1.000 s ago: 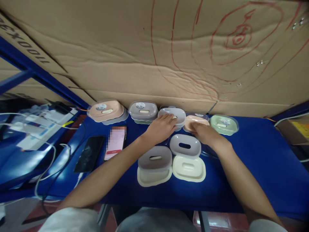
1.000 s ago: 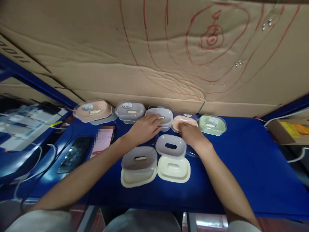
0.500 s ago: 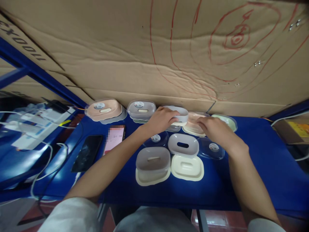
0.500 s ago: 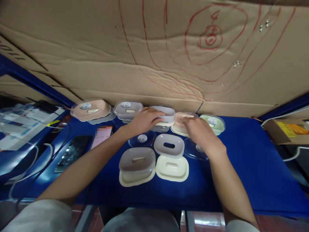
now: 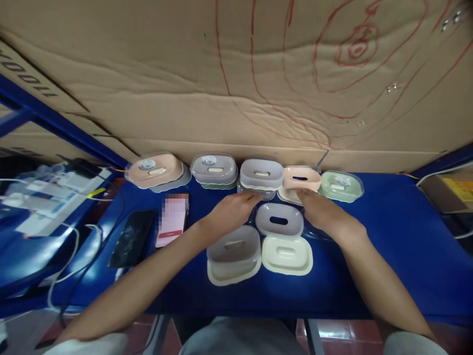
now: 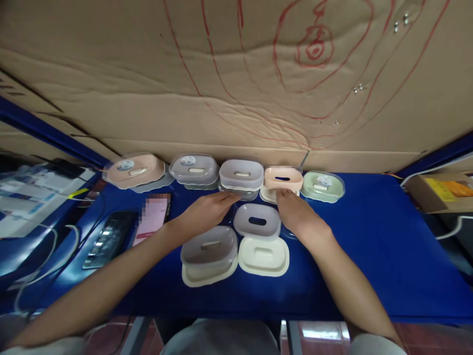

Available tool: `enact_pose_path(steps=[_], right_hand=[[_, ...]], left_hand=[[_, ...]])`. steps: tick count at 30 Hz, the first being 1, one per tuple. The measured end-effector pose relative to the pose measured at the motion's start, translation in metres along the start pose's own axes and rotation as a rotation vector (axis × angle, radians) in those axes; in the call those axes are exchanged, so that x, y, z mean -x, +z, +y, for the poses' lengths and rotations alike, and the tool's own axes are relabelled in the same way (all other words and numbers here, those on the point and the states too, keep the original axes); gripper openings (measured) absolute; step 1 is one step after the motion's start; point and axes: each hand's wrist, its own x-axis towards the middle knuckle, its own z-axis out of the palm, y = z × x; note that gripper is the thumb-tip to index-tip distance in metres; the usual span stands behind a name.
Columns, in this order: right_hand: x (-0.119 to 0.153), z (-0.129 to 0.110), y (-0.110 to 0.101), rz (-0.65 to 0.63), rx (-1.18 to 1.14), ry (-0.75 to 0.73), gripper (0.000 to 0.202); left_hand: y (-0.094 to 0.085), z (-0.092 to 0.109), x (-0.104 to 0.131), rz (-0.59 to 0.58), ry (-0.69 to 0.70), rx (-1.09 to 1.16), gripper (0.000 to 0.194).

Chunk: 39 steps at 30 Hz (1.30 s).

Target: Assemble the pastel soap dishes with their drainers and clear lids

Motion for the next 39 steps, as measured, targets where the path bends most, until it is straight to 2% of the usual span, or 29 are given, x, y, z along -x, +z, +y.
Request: enact_pose_path(steps=[3,8,10,12,16,18,21,24,29,34,37,39], right_hand=[[-0.004,-0.004,0.008,-0.034,0.028,0.031,0.061],[-0.014,-0.009,0.023,-0.07,0.124,0.133,0.08],[-0.013,-0.01,0.019,-0.066,0.158,0.16,0.084],[-0.009,-0.013,0.009,-0.043,0.181,0.152,0.08],[-0.01,-0.024,-0.013,0.053,0.197,0.047,0.05],[-0.016,-0.029,-0.015,0.146,0.189,-0.04,0.045],[-0.027,-0.034,-0.008,0.303,0.176,-0.15,0.043],[-0.032,-0.035,0.0,0.405,0.203,-0.156,0.047],[-0.036,-0.028,0.006,0.431,0.271,-0.114,0.056],[-0.045,-0.015,0.005,0.503,0.096,-0.21,0.04],[-0.043,-0.007,-0.008,0.482,-0.083,-0.304,0.029],[-0.035,-0.003,-0.02,0.457,-0.19,-0.276,0.027]], left_hand=[[0.002,0.0,0.0,-0.029,-0.016,0.002,0.041],[0.008,0.006,-0.001,0.04,-0.027,-0.055,0.042],[0.01,0.008,0.001,0.035,-0.031,-0.074,0.043],[0.01,0.01,0.003,0.026,-0.045,-0.094,0.043],[0.008,0.01,0.003,0.003,-0.054,-0.123,0.044],[0.008,0.011,0.002,-0.013,-0.045,-0.144,0.045],[0.01,0.012,0.002,-0.028,-0.04,-0.188,0.05],[0.013,0.011,0.003,-0.03,-0.054,-0.226,0.054],[0.016,0.008,-0.004,-0.012,-0.116,-0.196,0.056],[0.015,0.006,-0.016,-0.007,-0.164,-0.188,0.05],[0.015,0.004,-0.022,-0.003,-0.189,-0.193,0.049],[0.015,0.002,-0.026,0.012,-0.219,-0.188,0.053]])
